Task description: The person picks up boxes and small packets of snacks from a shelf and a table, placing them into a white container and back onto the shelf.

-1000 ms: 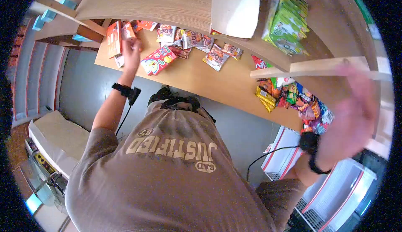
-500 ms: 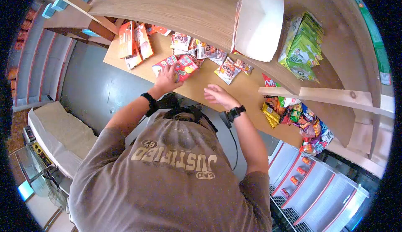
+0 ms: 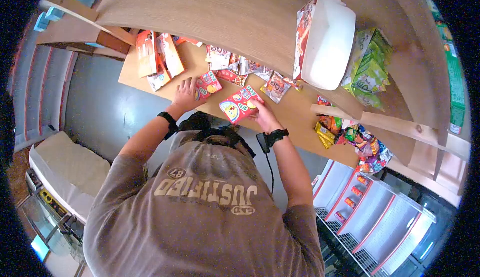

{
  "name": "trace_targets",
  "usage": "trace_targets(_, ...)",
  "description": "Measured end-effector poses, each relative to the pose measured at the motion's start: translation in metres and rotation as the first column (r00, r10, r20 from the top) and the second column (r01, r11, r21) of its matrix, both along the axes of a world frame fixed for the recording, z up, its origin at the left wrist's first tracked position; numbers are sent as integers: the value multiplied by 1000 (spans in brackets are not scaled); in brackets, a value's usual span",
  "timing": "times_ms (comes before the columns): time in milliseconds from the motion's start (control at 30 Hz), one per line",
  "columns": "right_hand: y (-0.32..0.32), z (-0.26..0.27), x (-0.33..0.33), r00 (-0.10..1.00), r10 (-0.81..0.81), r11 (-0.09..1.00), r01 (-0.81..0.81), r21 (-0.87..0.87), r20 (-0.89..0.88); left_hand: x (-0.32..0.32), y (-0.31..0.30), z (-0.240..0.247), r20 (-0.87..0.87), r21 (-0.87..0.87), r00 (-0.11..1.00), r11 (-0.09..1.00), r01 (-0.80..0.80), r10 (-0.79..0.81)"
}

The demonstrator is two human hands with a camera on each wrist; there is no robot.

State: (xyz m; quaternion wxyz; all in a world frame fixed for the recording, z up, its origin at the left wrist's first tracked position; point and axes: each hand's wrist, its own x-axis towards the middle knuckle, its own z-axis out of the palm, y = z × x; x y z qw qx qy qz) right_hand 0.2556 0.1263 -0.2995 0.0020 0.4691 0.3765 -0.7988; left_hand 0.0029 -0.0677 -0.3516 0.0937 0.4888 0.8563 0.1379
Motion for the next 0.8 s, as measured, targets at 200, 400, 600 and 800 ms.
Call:
trace_targets(200, -14, 1, -6, 994, -19, 999, 13, -52, -111, -17, 3, -7, 150, -176, 984, 977, 120, -94)
trace_targets(400, -32, 55, -35, 990, 111, 988, -100, 120, -86, -28, 7, 81, 323, 141, 863, 921, 362, -388)
trace_targets(600, -55, 118, -46, 963, 99, 974, -42, 225, -249, -46, 14, 185, 275, 302, 748, 793, 529, -604)
trace_targets(800, -76, 212, -38, 898, -166, 949, 257, 180, -407, -46, 27, 276, 135, 481, 697, 662, 575, -704)
